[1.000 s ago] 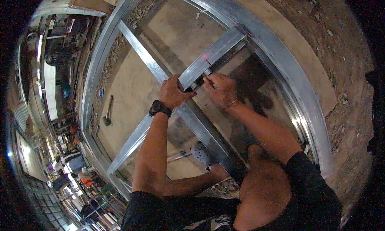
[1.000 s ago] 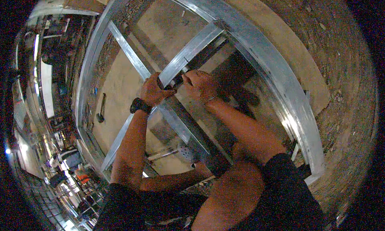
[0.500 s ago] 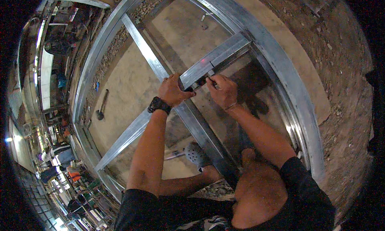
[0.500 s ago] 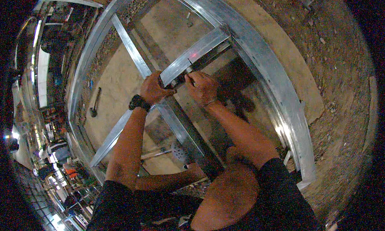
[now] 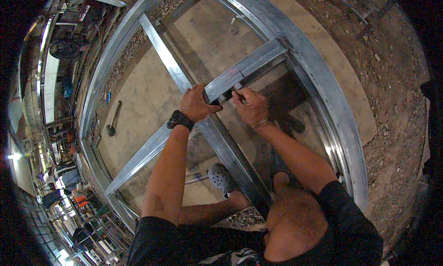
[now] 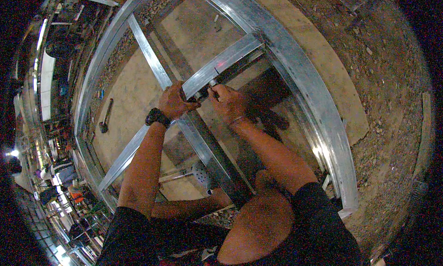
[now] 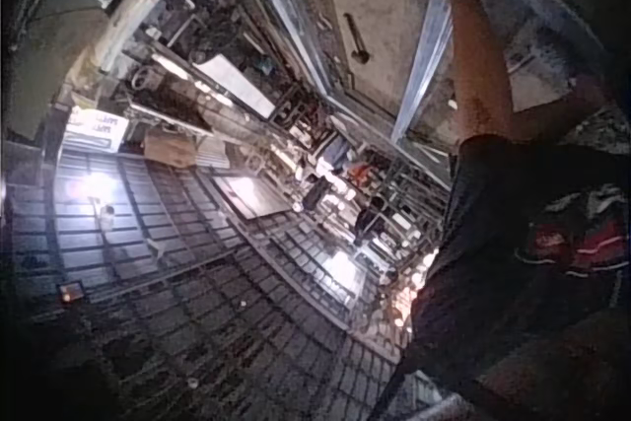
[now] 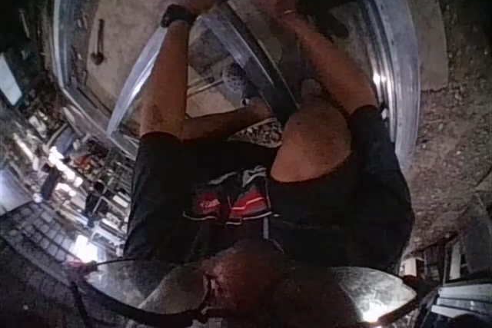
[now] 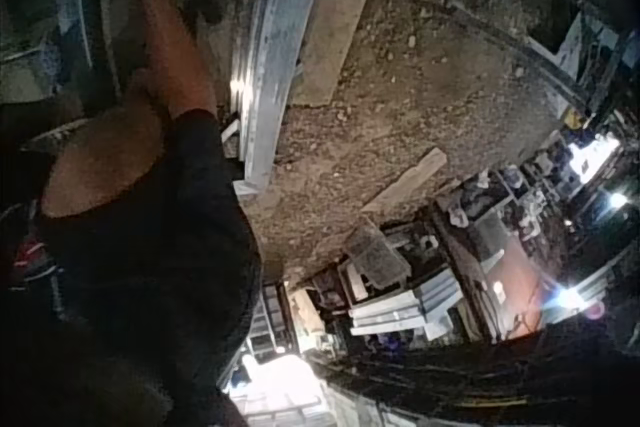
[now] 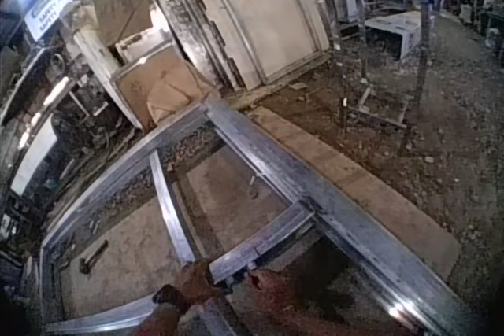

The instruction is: The person is assembling a metal frame by hand, using a small tool to secure joints. The person repeatedly adjusts and tightens connections between metal bars.

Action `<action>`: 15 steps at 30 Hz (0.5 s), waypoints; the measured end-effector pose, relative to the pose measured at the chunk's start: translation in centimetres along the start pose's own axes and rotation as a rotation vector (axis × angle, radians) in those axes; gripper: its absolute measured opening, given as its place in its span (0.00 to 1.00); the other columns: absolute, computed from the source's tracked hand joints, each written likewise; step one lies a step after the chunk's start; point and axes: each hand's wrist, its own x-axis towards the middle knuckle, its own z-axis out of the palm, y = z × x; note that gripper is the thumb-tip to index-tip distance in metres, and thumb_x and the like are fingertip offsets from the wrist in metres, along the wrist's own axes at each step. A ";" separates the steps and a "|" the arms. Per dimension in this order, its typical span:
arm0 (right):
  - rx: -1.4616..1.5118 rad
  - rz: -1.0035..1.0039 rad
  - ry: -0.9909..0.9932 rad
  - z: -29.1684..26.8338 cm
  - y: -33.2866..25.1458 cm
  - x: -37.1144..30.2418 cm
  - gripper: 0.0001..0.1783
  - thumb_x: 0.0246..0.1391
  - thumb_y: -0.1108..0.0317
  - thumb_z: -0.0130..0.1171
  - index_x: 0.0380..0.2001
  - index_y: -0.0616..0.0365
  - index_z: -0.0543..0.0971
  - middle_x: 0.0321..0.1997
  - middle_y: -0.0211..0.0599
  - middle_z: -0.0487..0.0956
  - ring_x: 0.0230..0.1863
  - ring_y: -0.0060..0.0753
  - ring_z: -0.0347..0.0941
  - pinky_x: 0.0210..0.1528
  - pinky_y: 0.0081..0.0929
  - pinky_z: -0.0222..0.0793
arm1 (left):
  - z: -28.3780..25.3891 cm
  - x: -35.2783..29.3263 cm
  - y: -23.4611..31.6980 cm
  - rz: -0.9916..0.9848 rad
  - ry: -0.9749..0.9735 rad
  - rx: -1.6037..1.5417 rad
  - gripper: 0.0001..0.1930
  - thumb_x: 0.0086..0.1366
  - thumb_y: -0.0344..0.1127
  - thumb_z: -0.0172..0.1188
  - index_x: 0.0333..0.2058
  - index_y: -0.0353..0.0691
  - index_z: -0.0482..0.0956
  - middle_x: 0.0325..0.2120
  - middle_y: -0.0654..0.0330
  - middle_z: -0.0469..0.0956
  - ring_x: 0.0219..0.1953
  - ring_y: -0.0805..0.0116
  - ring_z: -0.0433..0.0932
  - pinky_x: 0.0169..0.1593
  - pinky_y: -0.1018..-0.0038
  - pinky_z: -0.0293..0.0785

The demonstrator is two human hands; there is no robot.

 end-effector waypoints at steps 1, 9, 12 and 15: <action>0.014 0.013 0.005 0.0 -0.2 -0.1 0.08 0.55 0.65 0.70 0.30 0.55 0.80 0.28 0.41 0.83 0.29 0.45 0.82 0.30 0.37 0.76 | 0.0 -0.1 0.1 0.018 0.024 0.001 0.38 0.40 0.56 0.79 0.45 0.38 0.77 0.35 0.53 0.80 0.44 0.49 0.76 0.52 0.59 0.73; 0.027 0.051 -0.036 0.1 -0.2 -0.2 0.09 0.54 0.65 0.70 0.30 0.56 0.80 0.28 0.42 0.83 0.29 0.46 0.82 0.31 0.37 0.76 | -0.4 -0.1 0.4 -0.030 -0.042 -0.012 0.43 0.41 0.55 0.79 0.53 0.37 0.76 0.39 0.51 0.80 0.47 0.48 0.75 0.54 0.58 0.73; 0.017 0.026 -0.055 0.6 0.1 -0.3 0.09 0.55 0.64 0.70 0.30 0.55 0.80 0.28 0.41 0.83 0.28 0.46 0.81 0.31 0.37 0.76 | -0.2 0.2 0.2 -0.032 -0.053 -0.001 0.44 0.41 0.55 0.79 0.55 0.38 0.76 0.42 0.50 0.80 0.48 0.47 0.76 0.55 0.57 0.73; 0.046 -0.030 -0.013 1.1 0.2 -0.5 0.08 0.55 0.64 0.69 0.30 0.54 0.80 0.27 0.39 0.83 0.27 0.46 0.81 0.30 0.38 0.75 | 0.0 0.2 -0.1 -0.026 -0.045 0.016 0.44 0.41 0.55 0.79 0.55 0.38 0.75 0.44 0.49 0.80 0.50 0.46 0.76 0.56 0.56 0.73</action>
